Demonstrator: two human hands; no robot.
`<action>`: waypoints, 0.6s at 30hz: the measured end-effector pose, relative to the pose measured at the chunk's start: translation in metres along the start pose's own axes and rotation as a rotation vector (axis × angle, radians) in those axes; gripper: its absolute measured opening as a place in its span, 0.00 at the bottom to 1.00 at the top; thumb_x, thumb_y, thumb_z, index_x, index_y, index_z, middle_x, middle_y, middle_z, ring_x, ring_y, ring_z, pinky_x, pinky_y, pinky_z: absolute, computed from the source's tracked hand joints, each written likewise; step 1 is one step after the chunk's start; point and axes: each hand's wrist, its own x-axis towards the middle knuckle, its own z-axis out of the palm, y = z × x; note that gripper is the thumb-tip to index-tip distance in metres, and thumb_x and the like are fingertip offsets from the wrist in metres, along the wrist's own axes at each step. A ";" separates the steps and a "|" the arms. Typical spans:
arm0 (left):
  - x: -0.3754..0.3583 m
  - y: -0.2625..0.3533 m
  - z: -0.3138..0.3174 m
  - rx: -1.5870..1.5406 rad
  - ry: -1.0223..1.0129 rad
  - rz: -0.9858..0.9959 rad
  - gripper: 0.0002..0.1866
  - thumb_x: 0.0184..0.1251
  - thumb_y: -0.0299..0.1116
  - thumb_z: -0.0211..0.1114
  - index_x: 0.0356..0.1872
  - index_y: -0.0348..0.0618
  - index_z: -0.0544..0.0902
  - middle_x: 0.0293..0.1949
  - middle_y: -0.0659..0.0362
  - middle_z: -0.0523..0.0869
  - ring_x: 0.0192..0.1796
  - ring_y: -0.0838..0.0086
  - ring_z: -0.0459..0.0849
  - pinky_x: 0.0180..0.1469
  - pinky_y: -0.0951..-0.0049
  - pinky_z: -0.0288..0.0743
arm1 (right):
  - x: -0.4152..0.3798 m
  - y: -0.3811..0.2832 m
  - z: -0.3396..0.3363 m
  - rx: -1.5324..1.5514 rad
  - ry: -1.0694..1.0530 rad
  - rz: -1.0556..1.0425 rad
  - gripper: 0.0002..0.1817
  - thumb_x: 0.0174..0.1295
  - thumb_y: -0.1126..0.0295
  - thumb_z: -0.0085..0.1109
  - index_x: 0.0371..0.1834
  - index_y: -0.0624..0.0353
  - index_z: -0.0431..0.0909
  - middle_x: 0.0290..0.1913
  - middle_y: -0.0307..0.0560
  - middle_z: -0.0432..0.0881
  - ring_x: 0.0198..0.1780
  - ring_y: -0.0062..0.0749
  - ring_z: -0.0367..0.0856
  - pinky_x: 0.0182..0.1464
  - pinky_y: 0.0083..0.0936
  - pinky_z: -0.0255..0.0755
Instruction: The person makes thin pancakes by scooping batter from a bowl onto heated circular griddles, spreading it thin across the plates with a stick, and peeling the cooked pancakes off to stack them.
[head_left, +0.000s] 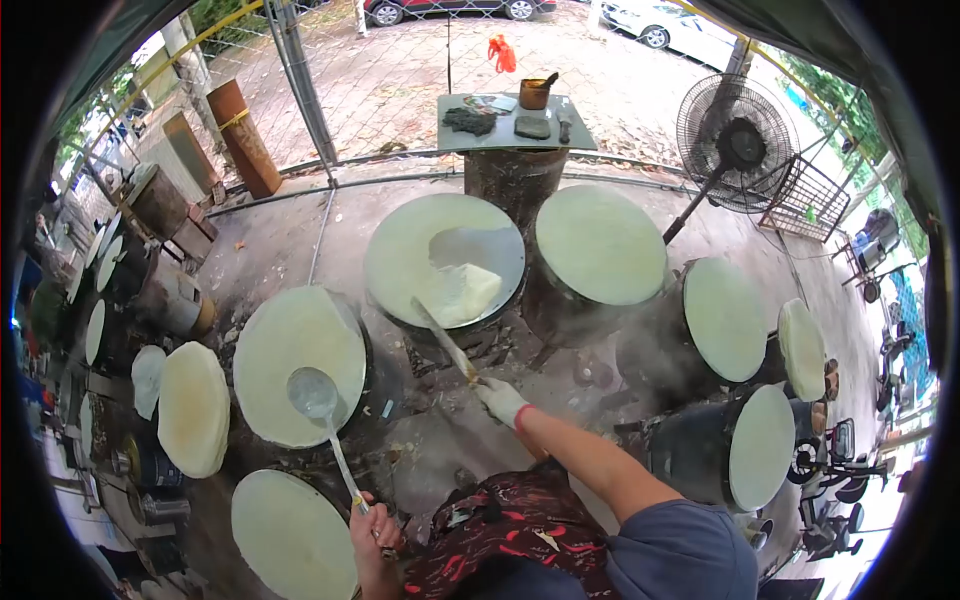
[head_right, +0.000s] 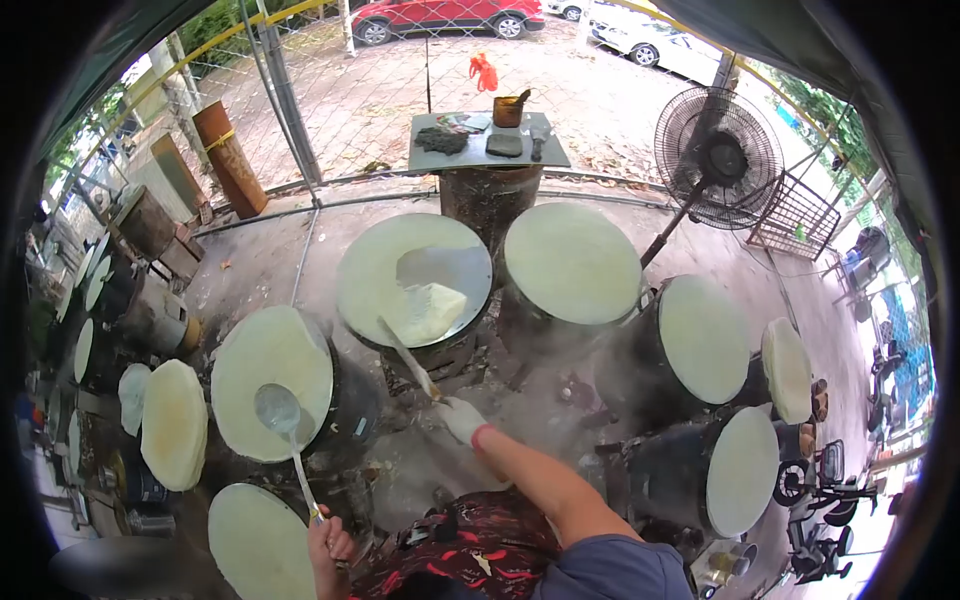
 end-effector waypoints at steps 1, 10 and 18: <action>0.004 -0.005 0.009 -0.033 0.022 0.004 0.11 0.72 0.31 0.48 0.53 0.47 0.66 0.19 0.62 0.63 0.10 0.79 0.61 0.12 0.74 0.60 | 0.026 0.043 -0.008 0.004 0.099 -0.054 0.19 0.65 0.57 0.48 0.51 0.58 0.77 0.25 0.41 0.77 0.23 0.24 0.73 0.26 0.23 0.67; 0.065 -0.066 0.132 0.048 0.222 0.023 0.11 0.69 0.34 0.54 0.49 0.49 0.69 0.21 0.64 0.64 0.14 0.80 0.60 0.16 0.77 0.58 | 0.042 0.010 -0.140 -0.391 -0.119 -0.166 0.24 0.65 0.56 0.45 0.57 0.62 0.72 0.51 0.61 0.78 0.56 0.48 0.75 0.57 0.32 0.66; 0.125 -0.116 0.205 0.034 0.182 0.016 0.10 0.68 0.33 0.55 0.47 0.44 0.70 0.26 0.62 0.68 0.19 0.79 0.63 0.19 0.78 0.59 | 0.140 -0.013 -0.196 -0.428 -0.065 -0.372 0.19 0.65 0.57 0.44 0.46 0.61 0.75 0.42 0.64 0.79 0.47 0.58 0.77 0.48 0.46 0.70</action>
